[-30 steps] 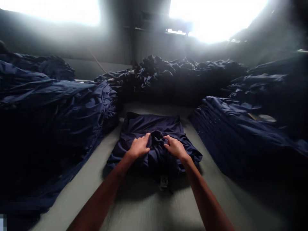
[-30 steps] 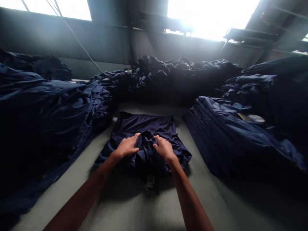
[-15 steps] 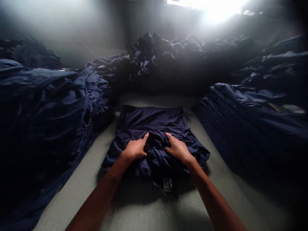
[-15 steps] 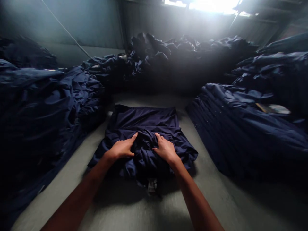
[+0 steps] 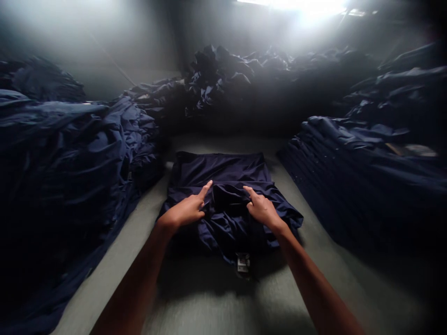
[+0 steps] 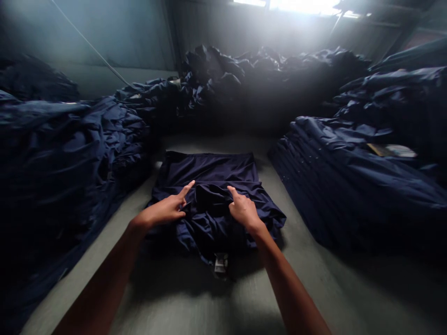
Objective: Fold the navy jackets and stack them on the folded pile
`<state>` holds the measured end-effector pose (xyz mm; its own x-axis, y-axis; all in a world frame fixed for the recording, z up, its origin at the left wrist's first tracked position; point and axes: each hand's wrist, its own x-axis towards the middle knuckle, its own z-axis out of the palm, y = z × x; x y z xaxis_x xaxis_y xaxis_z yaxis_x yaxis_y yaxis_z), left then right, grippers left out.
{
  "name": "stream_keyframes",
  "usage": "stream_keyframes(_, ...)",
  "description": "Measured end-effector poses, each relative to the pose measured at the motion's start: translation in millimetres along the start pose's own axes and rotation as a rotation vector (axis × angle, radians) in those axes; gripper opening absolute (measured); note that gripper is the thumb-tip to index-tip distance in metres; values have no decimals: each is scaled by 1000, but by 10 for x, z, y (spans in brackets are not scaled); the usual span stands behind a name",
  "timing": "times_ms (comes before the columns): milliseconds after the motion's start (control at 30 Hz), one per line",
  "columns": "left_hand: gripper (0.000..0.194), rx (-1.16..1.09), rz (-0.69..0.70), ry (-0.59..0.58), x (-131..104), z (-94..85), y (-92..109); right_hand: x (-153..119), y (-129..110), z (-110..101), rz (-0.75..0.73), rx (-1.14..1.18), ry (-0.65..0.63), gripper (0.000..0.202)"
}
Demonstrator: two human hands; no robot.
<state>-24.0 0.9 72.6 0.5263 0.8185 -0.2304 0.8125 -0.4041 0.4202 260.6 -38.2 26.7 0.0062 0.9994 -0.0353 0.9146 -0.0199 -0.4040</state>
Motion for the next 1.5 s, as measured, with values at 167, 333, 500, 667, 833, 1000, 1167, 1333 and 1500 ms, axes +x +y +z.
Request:
stream_keyframes(167, 97, -58, -14, 34, -44, -94, -43, 77, 102, -20, -37, 316, 99, 60)
stream_keyframes(333, 97, -59, 7, -11, -104, -167, -98, 117, 207, -47, -123, 680, 37, 64)
stream_keyframes(500, 93, 18, -68, -42, -70, -130, -91, 146, 237, -67, -133, 792, -68, 50)
stream_keyframes(667, 83, 202, -220, 34, 97, 47, -2, 199, 236, -18, -114, 681, 34, 35)
stream_keyframes(833, 52, 272, -300, 137, 10, -71, 142, 129, 161, -123, -101, 506, 337, 29)
stream_keyframes(1000, 40, 288, -354, 299, -194, -293, 313, -77, 5, -334, -197, 221, 347, 18)
stream_keyframes(1167, 28, 304, -328, 306, -279, -336, 401, -251, -119, -474, -175, -131, 203, 30)
stream_keyframes(1333, 14, 263, -280, 348, -313, -356, 438, -337, -192, -626, -77, -117, 370, 13)
stream_keyframes(1500, 16, 236, -262, 417, -315, -367, 473, -403, -210, -740, -41, -70, 410, 12)
